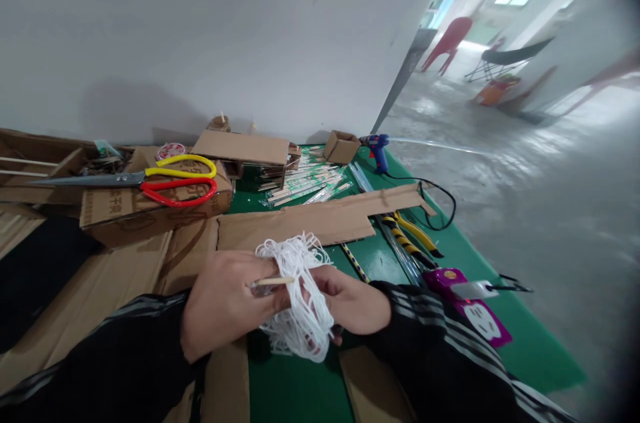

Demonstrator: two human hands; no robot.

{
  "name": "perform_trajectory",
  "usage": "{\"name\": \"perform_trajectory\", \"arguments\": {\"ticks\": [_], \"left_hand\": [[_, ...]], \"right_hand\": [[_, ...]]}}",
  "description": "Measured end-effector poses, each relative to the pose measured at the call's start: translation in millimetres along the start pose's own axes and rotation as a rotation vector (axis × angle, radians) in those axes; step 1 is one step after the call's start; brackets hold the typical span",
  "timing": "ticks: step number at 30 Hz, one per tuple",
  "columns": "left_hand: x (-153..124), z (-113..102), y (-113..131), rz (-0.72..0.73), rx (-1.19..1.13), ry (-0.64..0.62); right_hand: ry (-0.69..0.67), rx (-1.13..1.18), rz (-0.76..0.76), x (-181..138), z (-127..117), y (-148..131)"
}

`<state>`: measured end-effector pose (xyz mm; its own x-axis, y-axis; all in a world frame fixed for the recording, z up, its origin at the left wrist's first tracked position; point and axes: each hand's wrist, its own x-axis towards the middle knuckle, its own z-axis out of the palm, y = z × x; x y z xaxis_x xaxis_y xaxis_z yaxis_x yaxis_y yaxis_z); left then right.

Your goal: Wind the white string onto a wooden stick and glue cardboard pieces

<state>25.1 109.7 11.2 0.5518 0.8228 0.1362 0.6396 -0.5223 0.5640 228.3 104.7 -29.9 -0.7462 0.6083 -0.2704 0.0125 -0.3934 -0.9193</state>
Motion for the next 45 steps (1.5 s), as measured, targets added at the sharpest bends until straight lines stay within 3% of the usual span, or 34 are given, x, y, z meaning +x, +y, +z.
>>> {"name": "perform_trajectory", "arguments": {"ticks": [5,9,12,15,36,40,45], "left_hand": [[3.0,-8.3,4.6,-0.09,-0.114,-0.132],[4.0,-18.4,16.5,-0.142,-0.056,-0.196],[3.2,-22.6,24.1,-0.146,0.062,-0.204],[1.0,-22.1,25.5,-0.138,0.121,-0.219],[-1.4,-10.5,19.7,-0.084,0.026,-0.28],[3.4,-22.1,21.8,-0.107,-0.157,-0.319],[8.1,-30.7,8.9,-0.155,-0.257,-0.332]], "right_hand": [[-0.054,0.089,-0.018,0.2,-2.3,-3.3],[-0.009,0.066,0.021,1.9,-2.3,-6.8],[0.053,-0.004,0.058,3.9,-0.3,-6.6],[0.072,0.012,-0.006,6.9,1.7,-4.2],[-0.011,-0.17,-0.168,7.4,6.3,-8.2],[0.122,-0.138,-0.216,6.8,5.4,-9.2],[0.295,-0.114,-0.169,1.3,2.3,-15.0]]}}
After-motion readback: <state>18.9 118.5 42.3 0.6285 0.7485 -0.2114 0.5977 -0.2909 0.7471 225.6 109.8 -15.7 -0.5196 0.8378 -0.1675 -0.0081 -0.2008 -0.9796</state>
